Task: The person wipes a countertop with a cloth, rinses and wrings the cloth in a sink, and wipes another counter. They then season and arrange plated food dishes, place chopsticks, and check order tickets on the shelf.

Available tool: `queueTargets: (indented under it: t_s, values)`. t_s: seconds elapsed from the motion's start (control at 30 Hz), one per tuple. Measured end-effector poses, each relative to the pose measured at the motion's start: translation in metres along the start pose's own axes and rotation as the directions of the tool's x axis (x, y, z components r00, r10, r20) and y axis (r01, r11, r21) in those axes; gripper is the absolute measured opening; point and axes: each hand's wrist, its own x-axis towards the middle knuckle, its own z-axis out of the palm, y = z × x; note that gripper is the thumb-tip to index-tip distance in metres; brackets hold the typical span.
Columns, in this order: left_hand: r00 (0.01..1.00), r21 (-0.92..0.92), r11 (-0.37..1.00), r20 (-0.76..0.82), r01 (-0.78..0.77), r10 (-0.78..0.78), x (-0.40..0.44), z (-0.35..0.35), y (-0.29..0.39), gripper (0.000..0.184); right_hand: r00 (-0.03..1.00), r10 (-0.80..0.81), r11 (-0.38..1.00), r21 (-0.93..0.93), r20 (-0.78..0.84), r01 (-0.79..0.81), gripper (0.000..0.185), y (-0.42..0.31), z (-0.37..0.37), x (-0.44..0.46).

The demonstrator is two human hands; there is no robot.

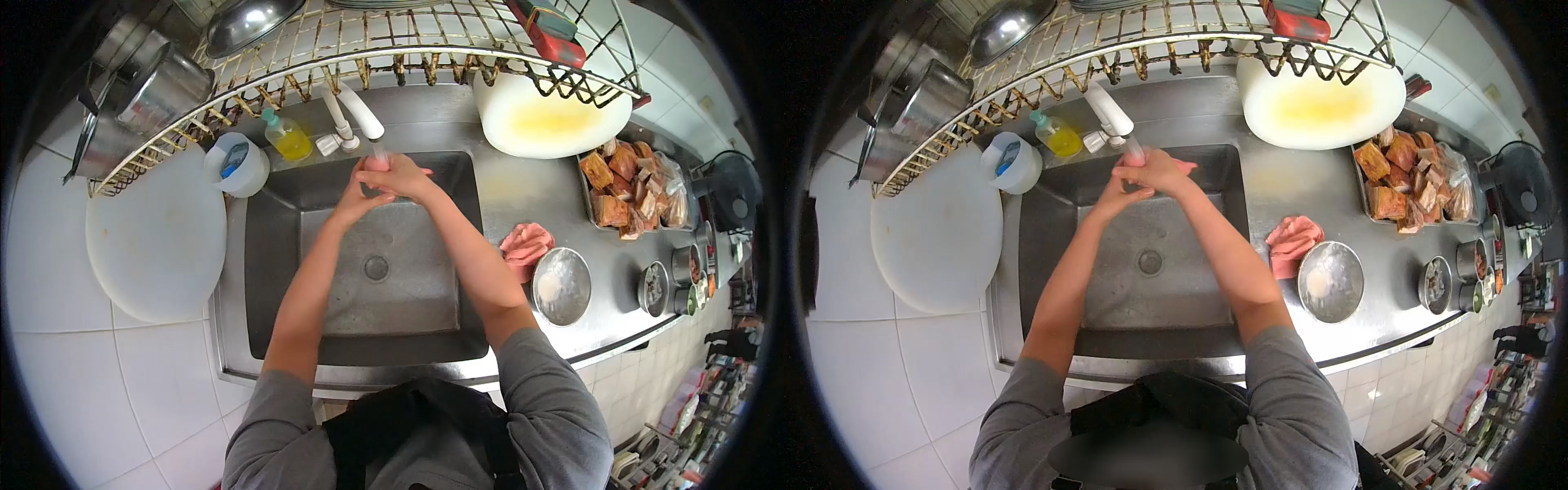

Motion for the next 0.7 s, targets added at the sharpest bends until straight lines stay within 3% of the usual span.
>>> queueTargets:
  t_s: [0.03,0.1,0.2,0.3,0.4,0.5,0.6,0.67,0.7]
  values:
    - [1.0,-0.097,0.995,-0.019,-0.017,0.015,0.0,0.008,0.01,0.054,1.0,-0.011,1.0,0.008,-0.009,0.011,0.034,-0.002,0.003,0.002]
    - [0.989,-0.15,0.978,0.045,0.143,-0.138,-0.001,0.013,0.025,0.038,0.999,-0.028,0.999,0.026,-0.032,0.029,0.032,-0.008,0.006,0.001]
    - [0.864,-0.554,0.742,-0.079,0.377,-0.498,0.006,0.012,0.033,0.027,0.999,0.038,0.876,0.481,-0.007,-0.03,0.039,-0.018,-0.004,-0.008]
    - [0.954,-0.628,0.762,-0.099,0.159,-0.281,0.02,0.01,0.06,0.034,0.899,0.314,0.713,0.702,-0.306,-0.01,0.042,0.026,-0.002,-0.003]
    - [0.951,-0.635,0.757,-0.113,0.153,-0.287,0.025,0.032,0.063,0.042,0.939,0.344,0.231,0.969,-0.002,-0.082,0.046,0.035,0.019,-0.009]
    - [0.979,-0.322,0.928,-0.016,0.187,-0.203,0.02,0.022,0.052,0.052,0.974,0.224,0.157,0.988,-0.039,0.003,0.046,0.04,0.012,-0.003]
    - [0.951,-0.429,0.851,0.188,0.304,-0.245,0.0,0.007,0.056,0.048,0.936,0.271,0.446,0.891,-0.225,0.085,0.037,0.038,-0.003,0.006]
    - [0.829,-0.657,0.508,0.479,0.557,-0.288,-0.007,-0.004,0.065,0.049,0.946,0.113,0.668,0.728,-0.303,0.153,0.034,0.035,-0.004,0.007]
    - [0.793,-0.707,0.359,0.538,0.609,-0.286,-0.005,-0.007,0.072,0.048,0.947,0.026,0.758,0.623,-0.321,0.191,0.033,0.03,-0.004,0.007]
